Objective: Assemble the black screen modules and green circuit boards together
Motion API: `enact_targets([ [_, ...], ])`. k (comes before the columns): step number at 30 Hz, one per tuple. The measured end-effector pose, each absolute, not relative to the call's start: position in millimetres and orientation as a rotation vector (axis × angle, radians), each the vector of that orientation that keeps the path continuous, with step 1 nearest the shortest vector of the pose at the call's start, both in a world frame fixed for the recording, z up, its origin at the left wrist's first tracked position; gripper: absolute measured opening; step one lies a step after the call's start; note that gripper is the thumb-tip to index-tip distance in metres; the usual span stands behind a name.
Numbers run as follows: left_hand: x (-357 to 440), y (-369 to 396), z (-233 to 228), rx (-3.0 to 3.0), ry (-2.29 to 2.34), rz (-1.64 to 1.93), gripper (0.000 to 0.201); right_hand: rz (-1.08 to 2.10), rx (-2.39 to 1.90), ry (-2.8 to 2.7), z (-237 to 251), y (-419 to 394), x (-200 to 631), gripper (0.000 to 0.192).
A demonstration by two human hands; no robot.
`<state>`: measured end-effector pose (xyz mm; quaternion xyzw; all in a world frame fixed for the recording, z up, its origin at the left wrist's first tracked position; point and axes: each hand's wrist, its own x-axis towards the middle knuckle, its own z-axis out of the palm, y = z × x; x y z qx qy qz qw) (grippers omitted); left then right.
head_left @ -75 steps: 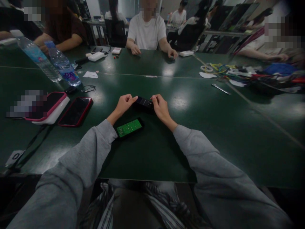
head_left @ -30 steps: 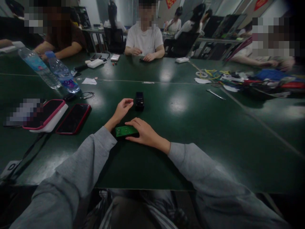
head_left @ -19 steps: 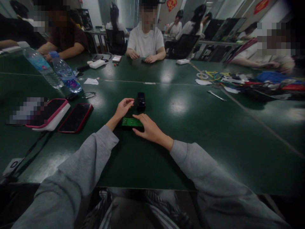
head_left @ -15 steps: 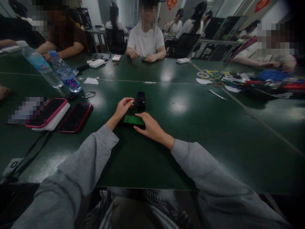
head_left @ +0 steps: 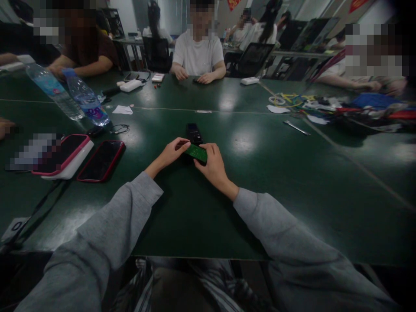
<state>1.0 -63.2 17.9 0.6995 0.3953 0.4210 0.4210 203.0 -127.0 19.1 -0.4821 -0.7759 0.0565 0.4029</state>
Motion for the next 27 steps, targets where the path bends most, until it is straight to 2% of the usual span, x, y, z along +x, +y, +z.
enact_targets([
  [8, -1.4, -65.1, 17.6, 1.871, 1.091, 0.968, 0.049, 0.188, -1.178, -1.923, 18.1, -126.8, 203.9, 0.047],
  [14, -3.3, -66.0, 23.4, 1.725, 1.033, 1.004, 0.046, 0.361, -1.075, -1.883, 24.3, -127.6, 202.8, 0.033],
  [19, -4.9, -66.8, 27.2, 1.593, 0.98, 1.13, 0.045, 0.618, -1.126, -1.729, 13.6, -116.9, 204.5, 0.048],
  [22, -6.4, -66.3, 27.1, 1.558, 0.955, 1.148, 0.049, 0.757, -1.09, -1.769, 9.7, -111.8, 207.3, 0.049],
  [27, -9.2, -62.0, 26.6, 1.518, 0.95, 1.115, 0.057, 0.678, -1.055, -1.865, 14.9, -116.3, 208.8, 0.051],
])
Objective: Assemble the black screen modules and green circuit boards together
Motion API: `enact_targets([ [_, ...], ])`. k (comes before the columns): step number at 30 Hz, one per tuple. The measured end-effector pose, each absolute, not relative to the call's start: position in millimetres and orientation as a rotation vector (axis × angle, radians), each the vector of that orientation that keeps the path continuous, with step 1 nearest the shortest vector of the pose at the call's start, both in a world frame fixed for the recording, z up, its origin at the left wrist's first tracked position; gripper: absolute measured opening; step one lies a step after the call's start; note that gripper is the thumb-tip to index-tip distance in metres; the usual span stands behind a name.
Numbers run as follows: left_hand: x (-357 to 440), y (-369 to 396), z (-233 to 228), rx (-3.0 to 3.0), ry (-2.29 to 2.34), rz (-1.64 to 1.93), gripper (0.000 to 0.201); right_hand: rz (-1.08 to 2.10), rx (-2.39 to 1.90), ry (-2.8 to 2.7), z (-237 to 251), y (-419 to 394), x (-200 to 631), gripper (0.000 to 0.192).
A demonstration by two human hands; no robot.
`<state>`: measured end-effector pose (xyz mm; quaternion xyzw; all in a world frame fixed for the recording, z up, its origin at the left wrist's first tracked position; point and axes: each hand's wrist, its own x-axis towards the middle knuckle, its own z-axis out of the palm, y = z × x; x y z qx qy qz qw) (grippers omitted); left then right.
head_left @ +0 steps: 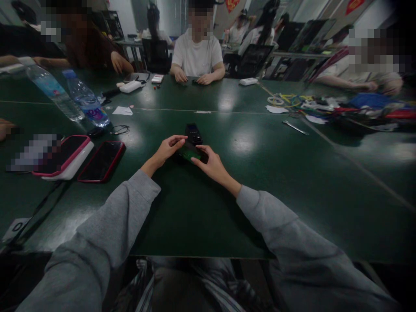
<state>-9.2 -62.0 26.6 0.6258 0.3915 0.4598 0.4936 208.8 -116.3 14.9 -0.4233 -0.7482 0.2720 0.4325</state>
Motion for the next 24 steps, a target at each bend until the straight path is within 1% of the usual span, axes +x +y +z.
enact_targets([
  [3, -11.6, -56.4, 26.0, 1.392, 1.012, 1.087, 0.069, 0.513, -1.006, -2.06, 19.6, -123.2, 206.2, 0.052],
  [5, -13.4, -52.1, 24.8, 1.293, 1.008, 1.094, 0.071, 0.438, -0.967, -2.15, 21.8, -127.5, 203.7, 0.054],
  [9, -15.3, -45.9, 20.9, 1.212, 0.969, 1.141, 0.067, 0.274, -0.908, -2.214, 24.9, -132.8, 200.6, 0.054],
  [15, -14.4, -46.0, 19.7, 1.21, 0.987, 1.162, 0.066, 0.101, -0.815, -2.291, 32.0, -136.7, 203.2, 0.058],
  [19, -15.0, -48.8, 20.1, 1.215, 0.976, 1.17, 0.058, -0.056, -0.851, -2.176, 36.4, -131.4, 211.2, 0.06],
  [24, -15.8, -50.3, 20.4, 1.169, 0.918, 1.171, 0.05, -0.252, -1.023, -1.93, 32.8, -102.2, 242.0, 0.051],
])
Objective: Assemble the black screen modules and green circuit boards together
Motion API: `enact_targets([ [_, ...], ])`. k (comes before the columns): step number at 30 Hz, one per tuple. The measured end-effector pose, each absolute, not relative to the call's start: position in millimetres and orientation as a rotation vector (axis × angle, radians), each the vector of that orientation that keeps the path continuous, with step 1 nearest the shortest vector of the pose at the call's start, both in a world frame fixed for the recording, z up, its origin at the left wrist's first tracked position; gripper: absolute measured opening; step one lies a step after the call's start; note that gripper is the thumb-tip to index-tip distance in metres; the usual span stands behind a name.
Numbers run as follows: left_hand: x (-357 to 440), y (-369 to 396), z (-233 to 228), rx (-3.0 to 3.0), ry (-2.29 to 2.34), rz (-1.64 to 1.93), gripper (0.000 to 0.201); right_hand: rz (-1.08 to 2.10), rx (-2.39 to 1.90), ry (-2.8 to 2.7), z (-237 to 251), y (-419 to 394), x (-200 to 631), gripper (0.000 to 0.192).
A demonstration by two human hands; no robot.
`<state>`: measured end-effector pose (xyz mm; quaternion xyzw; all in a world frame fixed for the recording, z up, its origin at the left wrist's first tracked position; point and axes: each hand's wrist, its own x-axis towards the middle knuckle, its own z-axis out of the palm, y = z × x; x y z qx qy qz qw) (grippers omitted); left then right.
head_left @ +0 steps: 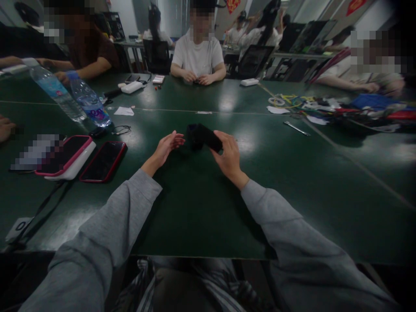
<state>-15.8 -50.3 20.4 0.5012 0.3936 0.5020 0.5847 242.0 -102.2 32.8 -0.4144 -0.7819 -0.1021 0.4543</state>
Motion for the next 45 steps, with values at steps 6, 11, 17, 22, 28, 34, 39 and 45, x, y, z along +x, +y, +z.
enact_targets([
  [6, -16.0, -50.7, 21.4, 1.187, 0.919, 1.157, 0.048, -0.272, -1.441, -1.702, 17.2, -65.9, 278.1, 0.044],
  [11, -16.2, -50.7, 20.5, 1.217, 0.951, 1.145, 0.048, -0.322, -1.51, -1.812, 16.5, -67.3, 270.5, 0.046],
  [17, -13.6, -53.3, 20.1, 1.271, 0.971, 1.144, 0.042, -0.391, -1.402, -2.183, 21.7, -77.3, 253.0, 0.047],
  [22, -9.7, -56.2, 20.7, 1.411, 1.01, 1.078, 0.037, -0.342, -1.327, -2.199, 20.6, -75.9, 253.5, 0.051],
  [28, -6.5, -58.5, 20.3, 1.55, 1.017, 1.055, 0.031, -0.206, -1.167, -2.275, 21.0, -79.5, 246.8, 0.063],
  [34, -2.8, -60.1, 22.8, 1.574, 1.041, 1.108, 0.023, -0.039, -1.068, -2.329, 21.2, -83.4, 241.6, 0.07],
  [39, -3.3, -59.6, 21.6, 1.585, 1.034, 1.1, 0.024, 0.006, -1.034, -2.34, 17.1, -82.0, 242.8, 0.062],
  [45, -3.7, -62.3, 22.6, 1.592, 1.033, 1.099, 0.023, 0.017, -1.023, -2.27, 17.1, -80.4, 243.1, 0.063],
])
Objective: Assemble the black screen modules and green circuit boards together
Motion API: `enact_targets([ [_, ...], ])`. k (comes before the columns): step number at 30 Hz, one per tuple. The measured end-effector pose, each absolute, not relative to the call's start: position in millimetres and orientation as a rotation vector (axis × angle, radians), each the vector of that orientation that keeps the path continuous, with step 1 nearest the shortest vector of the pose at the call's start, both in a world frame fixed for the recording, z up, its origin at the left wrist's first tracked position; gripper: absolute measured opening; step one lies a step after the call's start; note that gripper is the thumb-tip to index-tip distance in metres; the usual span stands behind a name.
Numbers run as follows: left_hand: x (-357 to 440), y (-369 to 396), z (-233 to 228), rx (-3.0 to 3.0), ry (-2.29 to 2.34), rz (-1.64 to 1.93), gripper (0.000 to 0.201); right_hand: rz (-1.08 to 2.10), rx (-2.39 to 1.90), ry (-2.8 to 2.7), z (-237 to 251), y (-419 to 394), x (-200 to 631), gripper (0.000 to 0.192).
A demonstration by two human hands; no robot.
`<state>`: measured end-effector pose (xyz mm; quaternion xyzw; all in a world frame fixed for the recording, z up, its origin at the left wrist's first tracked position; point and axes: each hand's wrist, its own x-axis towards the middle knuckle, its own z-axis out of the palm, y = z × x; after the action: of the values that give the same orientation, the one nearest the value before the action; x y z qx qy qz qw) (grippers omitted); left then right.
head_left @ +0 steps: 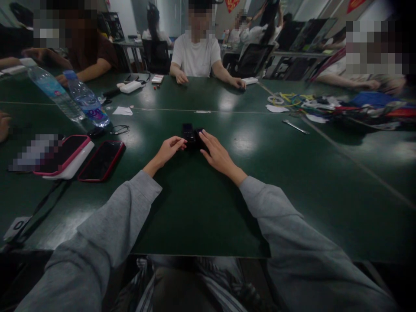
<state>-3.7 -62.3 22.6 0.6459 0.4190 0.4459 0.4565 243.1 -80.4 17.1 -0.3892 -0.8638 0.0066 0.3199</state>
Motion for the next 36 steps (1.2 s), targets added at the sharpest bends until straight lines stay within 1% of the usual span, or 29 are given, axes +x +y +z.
enact_targets([
  [2, -3.3, -63.7, 23.6, 1.604, 1.023, 1.098, 0.024, 0.015, -1.113, -2.142, 16.4, -78.6, 244.6, 0.06],
  [4, -2.8, -64.5, 23.9, 1.637, 1.005, 1.089, 0.026, 0.044, -1.183, -2.027, 14.6, -75.8, 247.1, 0.051],
  [7, -2.2, -64.8, 23.0, 1.695, 1.005, 1.069, 0.027, 0.137, -1.188, -2.014, 11.2, -72.6, 250.2, 0.041],
  [12, -2.1, -65.4, 20.3, 1.77, 1.006, 1.069, 0.026, 0.152, -1.176, -2.162, 8.6, -75.0, 248.6, 0.055],
  [15, -2.5, -66.5, 19.5, 1.835, 1.009, 1.055, 0.028, 0.142, -1.194, -2.203, 8.7, -76.7, 247.2, 0.056],
  [19, -2.2, -67.3, 18.2, 1.918, 1.032, 1.039, 0.03, 0.096, -1.181, -2.174, 11.1, -77.3, 247.2, 0.048],
  [24, -1.6, -67.1, 15.8, 1.918, 1.045, 1.06, 0.03, -0.035, -1.175, -2.032, 14.1, -77.1, 246.6, 0.027],
  [27, -1.7, -67.6, 15.6, 1.933, 1.057, 1.054, 0.03, -0.05, -1.173, -2.046, 14.0, -76.2, 246.5, 0.018],
  [36, -0.8, -71.2, 20.9, 2.07, 1.137, 0.987, 0.031, -0.059, -1.132, -2.092, 13.9, -75.9, 247.1, 0.018],
])
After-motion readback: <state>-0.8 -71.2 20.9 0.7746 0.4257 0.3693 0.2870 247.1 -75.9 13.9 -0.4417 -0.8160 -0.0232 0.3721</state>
